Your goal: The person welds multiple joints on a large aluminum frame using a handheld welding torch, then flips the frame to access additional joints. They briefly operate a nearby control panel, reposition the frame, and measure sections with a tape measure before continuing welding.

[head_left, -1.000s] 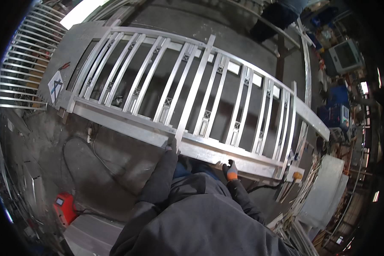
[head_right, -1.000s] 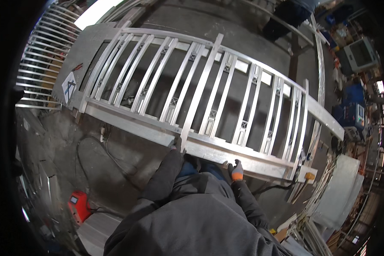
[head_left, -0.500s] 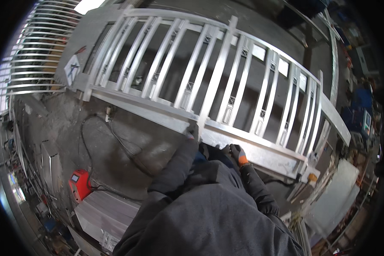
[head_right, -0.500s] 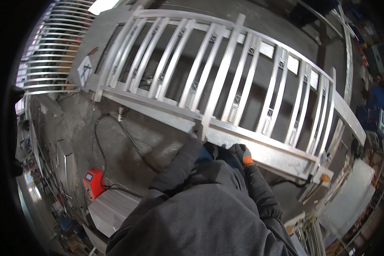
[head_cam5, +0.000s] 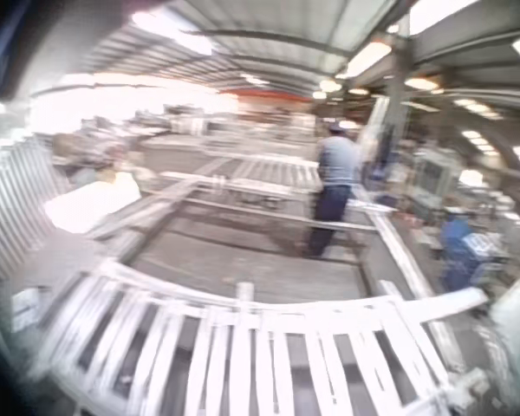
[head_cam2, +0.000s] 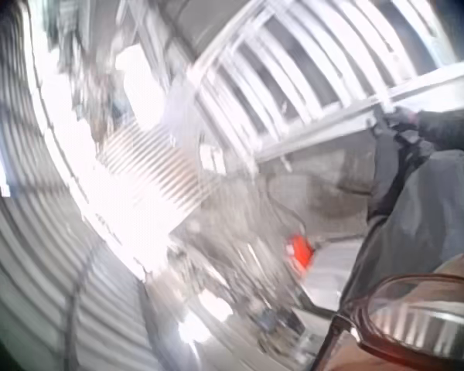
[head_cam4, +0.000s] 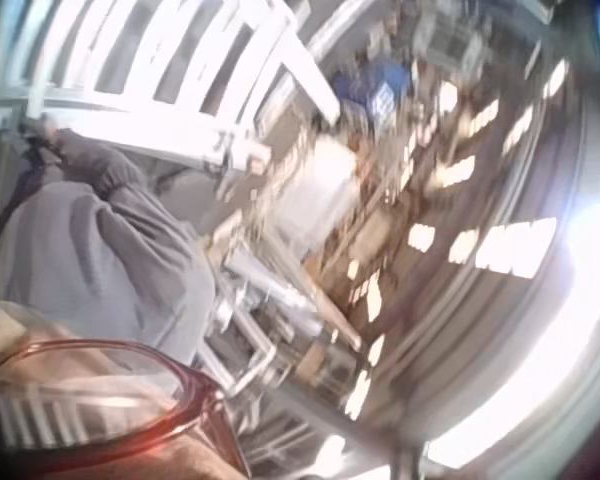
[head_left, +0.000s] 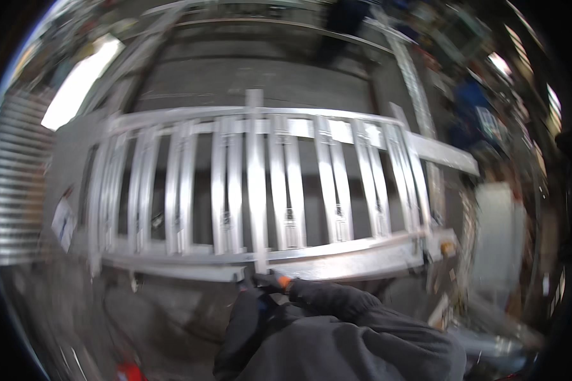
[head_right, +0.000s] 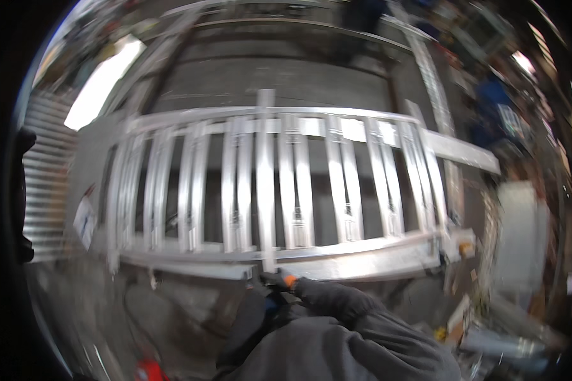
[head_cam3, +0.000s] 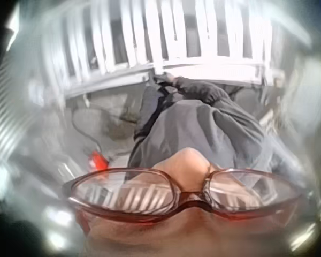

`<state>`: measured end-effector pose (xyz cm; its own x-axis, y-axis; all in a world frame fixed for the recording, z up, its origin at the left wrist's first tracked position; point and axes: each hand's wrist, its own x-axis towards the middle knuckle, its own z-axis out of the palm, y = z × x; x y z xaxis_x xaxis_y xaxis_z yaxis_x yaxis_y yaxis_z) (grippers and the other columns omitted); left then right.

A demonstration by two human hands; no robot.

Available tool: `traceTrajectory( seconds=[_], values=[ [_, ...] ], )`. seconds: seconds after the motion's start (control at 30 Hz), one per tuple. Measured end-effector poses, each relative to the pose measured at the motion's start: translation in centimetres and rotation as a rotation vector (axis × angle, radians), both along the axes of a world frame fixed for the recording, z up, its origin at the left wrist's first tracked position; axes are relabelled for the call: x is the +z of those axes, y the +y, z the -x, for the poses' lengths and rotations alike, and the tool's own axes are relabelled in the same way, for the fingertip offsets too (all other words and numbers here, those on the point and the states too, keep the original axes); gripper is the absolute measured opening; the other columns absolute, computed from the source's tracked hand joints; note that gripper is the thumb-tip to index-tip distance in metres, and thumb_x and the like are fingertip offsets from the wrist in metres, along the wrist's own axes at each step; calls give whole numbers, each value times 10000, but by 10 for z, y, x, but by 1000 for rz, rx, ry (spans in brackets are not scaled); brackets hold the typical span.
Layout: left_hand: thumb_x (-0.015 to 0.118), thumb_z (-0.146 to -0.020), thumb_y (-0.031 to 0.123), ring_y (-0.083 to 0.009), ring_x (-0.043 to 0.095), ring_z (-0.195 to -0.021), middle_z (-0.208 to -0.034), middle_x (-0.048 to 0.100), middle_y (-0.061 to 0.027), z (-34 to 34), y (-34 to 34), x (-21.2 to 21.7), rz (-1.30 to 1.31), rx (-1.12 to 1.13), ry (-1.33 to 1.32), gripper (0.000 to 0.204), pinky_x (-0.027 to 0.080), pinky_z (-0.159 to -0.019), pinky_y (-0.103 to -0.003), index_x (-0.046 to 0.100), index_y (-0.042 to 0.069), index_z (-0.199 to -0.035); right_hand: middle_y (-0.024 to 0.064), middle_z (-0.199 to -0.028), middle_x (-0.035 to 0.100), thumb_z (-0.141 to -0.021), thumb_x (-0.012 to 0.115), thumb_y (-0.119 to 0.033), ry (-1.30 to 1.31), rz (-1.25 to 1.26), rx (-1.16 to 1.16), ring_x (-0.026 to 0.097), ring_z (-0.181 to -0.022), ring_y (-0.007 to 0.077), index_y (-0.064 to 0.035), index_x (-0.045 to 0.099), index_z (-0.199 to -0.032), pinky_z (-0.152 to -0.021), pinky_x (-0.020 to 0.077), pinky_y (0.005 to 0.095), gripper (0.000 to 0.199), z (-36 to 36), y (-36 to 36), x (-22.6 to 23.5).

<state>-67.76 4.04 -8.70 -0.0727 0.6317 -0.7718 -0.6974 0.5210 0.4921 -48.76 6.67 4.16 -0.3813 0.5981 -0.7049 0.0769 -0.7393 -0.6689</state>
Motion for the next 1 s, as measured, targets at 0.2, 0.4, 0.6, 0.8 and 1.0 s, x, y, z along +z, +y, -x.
traceTrajectory(
  seconds=[0.2, 0.4, 0.6, 0.8, 1.0],
  values=[
    [526, -908, 727, -380, 385, -1402, -1548, 364, -138, 120, 134, 19, -356, 39, -801, 924, 354, -1127, -591, 271, 141, -1575, 122, -1022, 732, -762, 863, -437, -250, 203, -220, 682, -957, 295, 26, 628, -1208, -875, 552, 416, 685, 40, 42, 10],
    [748, -850, 570, -338, 545, -1189, -1275, 565, -172, 146, 206, 74, 11, 90, 9, 715, 495, -1022, -548, 544, 72, -1320, 262, -1142, 696, -765, 770, -577, -738, -10, -249, 651, -1114, 434, -3, 624, -1166, -936, 529, 461, 715, 65, 37, 23],
    [719, -874, 549, -342, 576, -1134, -1254, 609, -167, 152, 248, 43, -3, 12, 14, 658, 490, -992, -501, 584, 64, -1297, 281, -1093, 694, -760, 763, -611, -653, -127, -416, 654, -1063, 459, 0, 615, -1130, -888, 531, 498, 729, 67, 49, 27],
    [710, -881, 538, -341, 580, -1128, -1252, 612, -165, 163, 274, 40, 42, -135, 148, 635, 493, -985, -499, 589, 69, -1291, 291, -1086, 695, -741, 805, -575, -826, -44, -329, 662, -1057, 465, 29, 590, -1149, -891, 535, 509, 760, 85, 69, 0],
    [702, -888, 528, -340, 584, -1122, -1250, 615, -163, 142, 280, 52, 43, -356, 298, 612, 496, -978, -497, 593, 73, -1284, 243, -1039, 706, -867, 680, -484, -859, -134, -128, 680, -972, 446, -2, 621, -1109, -829, 552, 504, 543, 79, 66, 9]
  ],
)
